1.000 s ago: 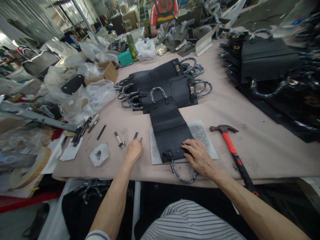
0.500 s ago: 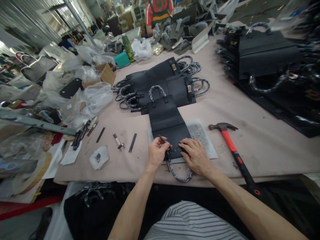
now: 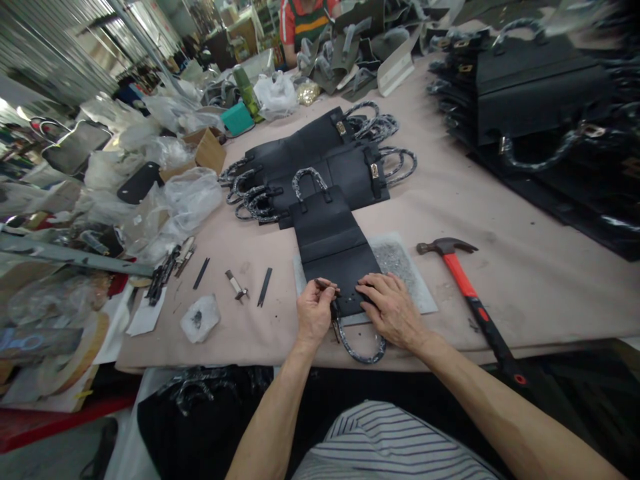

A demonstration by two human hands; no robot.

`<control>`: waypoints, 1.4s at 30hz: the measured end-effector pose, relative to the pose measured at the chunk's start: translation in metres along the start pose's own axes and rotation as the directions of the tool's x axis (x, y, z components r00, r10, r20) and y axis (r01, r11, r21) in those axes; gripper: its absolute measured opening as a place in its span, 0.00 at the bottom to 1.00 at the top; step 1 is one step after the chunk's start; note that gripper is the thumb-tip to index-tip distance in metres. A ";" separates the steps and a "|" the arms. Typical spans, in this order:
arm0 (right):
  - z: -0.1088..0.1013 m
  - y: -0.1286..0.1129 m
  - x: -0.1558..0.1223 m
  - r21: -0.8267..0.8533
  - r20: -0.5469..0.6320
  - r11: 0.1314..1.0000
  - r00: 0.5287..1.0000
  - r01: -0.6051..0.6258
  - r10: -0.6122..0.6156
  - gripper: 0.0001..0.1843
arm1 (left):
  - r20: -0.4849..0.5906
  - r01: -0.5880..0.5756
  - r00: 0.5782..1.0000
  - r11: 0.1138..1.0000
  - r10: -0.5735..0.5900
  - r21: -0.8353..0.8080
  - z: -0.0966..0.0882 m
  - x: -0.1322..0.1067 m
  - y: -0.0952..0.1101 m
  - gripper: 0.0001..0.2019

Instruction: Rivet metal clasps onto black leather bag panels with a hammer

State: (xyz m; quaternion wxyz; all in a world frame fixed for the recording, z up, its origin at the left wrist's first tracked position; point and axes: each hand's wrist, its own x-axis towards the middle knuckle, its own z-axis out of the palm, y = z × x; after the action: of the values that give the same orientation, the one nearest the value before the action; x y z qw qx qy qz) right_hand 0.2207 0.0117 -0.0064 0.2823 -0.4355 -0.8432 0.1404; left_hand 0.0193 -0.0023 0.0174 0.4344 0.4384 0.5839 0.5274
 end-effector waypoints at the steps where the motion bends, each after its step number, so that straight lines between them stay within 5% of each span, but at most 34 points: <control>1: 0.000 0.001 0.000 0.008 -0.006 1.000 1.000 0.004 -0.004 0.15 | 0.000 0.008 1.000 1.000 -0.008 -0.016 0.001 0.001 0.001 0.07; 7: -0.003 0.008 -0.004 0.090 -0.027 0.991 0.995 0.097 -0.095 0.09 | 0.053 -0.004 0.999 1.000 0.006 -0.029 0.008 0.000 -0.002 0.06; 21: -0.007 0.011 -0.007 0.060 0.054 0.987 0.987 0.148 -0.151 0.13 | 0.041 -0.070 0.997 0.997 0.070 0.008 0.009 -0.005 -0.013 0.03; 42: -0.011 0.009 -0.002 0.058 0.174 0.996 0.982 0.070 -0.079 0.14 | 0.029 -0.145 0.989 0.987 0.143 0.075 0.009 -0.009 -0.011 0.03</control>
State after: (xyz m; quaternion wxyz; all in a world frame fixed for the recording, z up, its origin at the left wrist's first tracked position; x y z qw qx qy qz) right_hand 0.2341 0.0148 -0.0030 0.2230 -0.3822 -0.8765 0.1894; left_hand 0.0293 -0.0092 0.0058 0.3849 0.5020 0.5655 0.5292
